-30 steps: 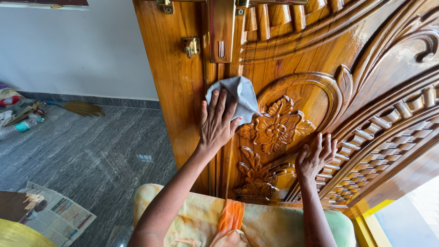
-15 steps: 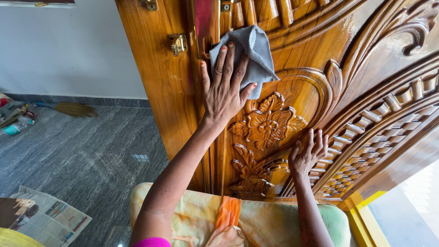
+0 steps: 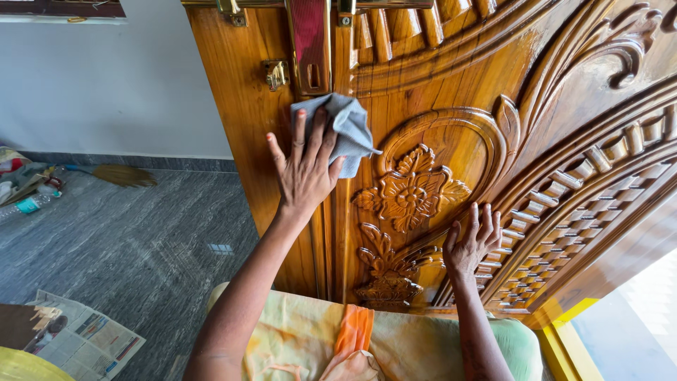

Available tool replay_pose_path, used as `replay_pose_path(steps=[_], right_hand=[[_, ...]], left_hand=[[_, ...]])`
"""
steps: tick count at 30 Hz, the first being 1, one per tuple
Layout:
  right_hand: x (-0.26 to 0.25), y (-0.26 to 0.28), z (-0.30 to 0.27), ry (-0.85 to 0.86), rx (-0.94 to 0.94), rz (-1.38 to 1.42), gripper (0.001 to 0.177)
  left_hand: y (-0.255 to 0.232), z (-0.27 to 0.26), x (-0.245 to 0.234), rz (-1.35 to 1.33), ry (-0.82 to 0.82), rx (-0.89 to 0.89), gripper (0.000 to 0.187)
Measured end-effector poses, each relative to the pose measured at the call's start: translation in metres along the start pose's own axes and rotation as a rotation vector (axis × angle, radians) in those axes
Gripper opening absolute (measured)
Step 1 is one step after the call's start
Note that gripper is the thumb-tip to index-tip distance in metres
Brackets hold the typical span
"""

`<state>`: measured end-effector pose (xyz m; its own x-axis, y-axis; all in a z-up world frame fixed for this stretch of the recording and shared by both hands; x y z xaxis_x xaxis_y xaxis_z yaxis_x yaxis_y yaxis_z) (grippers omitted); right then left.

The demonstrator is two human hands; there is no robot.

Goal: The person wipes the surface of a wooden door with a cloth, focusing on the carved floral details and the area around the handle. They repeatedly rub the same sections of the door to clean or polish the wood.

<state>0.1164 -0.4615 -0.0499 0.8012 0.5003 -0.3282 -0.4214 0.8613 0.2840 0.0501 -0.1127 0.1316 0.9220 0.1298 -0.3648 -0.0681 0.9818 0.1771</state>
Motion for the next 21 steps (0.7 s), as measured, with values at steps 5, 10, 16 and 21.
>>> replay_pose_path(steps=[5,10,16,21], right_hand=[[-0.006,0.007,-0.006,-0.169,-0.098,0.126,0.033],[-0.016,0.100,-0.016,-0.101,-0.353,0.591,0.038],[-0.020,0.227,0.015,0.202,-0.471,0.859,0.045],[-0.008,0.253,0.085,0.194,-0.265,0.591,0.050]], left_hand=[[0.002,-0.066,0.012,-0.134,0.094,-0.135,0.068],[-0.039,-0.101,0.022,-0.167,0.163,-0.067,0.068],[-0.047,-0.086,0.017,-0.242,0.189,0.006,0.076],[0.001,-0.087,-0.028,-0.156,-0.257,0.052,0.081]])
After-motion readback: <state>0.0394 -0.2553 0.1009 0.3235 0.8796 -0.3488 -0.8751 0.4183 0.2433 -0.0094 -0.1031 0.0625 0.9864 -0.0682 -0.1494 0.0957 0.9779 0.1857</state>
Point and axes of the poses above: each hand's wrist, its own z-axis towards the middle knuckle, its own x-axis out of the palm, y = z × x, the point moved 5 cm from there along z, towards the middle knuckle, and after that the axes turned 1 degree about y, right-handed, at the moved point
